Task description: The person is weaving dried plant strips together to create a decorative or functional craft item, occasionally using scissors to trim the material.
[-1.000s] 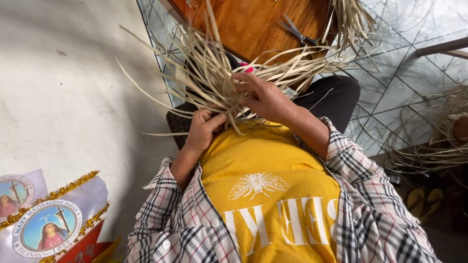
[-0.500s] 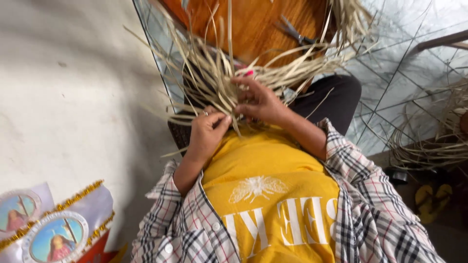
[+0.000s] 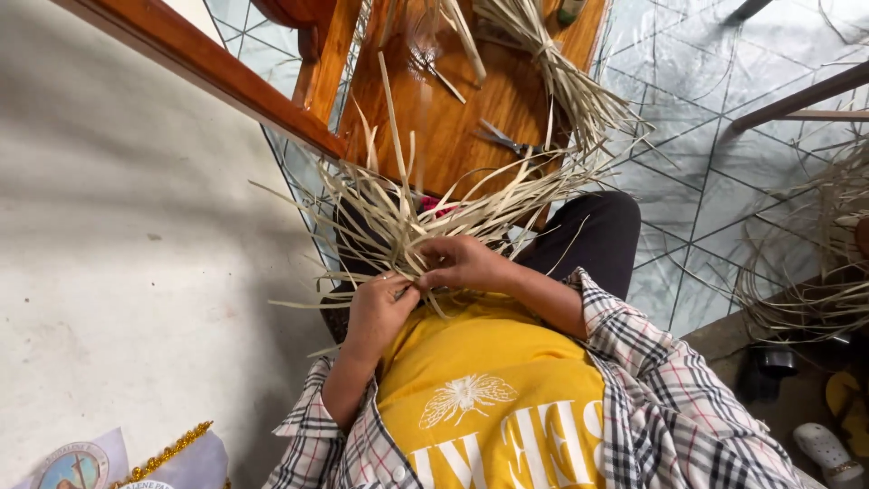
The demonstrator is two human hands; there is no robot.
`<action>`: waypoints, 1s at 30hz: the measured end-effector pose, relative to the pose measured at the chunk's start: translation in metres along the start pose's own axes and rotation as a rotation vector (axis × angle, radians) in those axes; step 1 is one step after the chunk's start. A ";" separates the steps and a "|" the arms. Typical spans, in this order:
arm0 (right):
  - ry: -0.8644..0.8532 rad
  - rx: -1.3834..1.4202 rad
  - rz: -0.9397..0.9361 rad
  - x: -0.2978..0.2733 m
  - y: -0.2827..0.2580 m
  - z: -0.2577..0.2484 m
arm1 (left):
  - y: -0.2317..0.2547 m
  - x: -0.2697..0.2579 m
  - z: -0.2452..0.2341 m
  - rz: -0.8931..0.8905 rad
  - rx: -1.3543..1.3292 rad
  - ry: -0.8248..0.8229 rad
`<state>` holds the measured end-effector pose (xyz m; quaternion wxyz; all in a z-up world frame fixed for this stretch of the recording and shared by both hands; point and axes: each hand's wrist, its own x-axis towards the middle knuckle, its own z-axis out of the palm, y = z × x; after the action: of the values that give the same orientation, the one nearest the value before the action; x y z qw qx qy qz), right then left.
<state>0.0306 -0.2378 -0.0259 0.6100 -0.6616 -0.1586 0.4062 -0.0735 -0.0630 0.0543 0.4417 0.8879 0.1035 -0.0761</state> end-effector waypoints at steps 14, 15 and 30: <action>0.212 0.235 -0.252 0.005 -0.065 -0.020 | 0.005 0.003 -0.002 -0.196 0.188 -0.187; 0.103 0.252 -0.237 0.001 -0.072 -0.024 | 0.005 0.002 -0.002 -0.207 0.129 -0.167; -0.164 -0.158 -0.266 -0.007 -0.034 -0.002 | -0.038 0.005 0.024 -0.076 -0.096 -0.192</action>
<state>0.0375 -0.2367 0.0079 0.5897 -0.6452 -0.3253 0.3608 -0.0798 -0.0595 0.0095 0.4883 0.8499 0.0977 -0.1723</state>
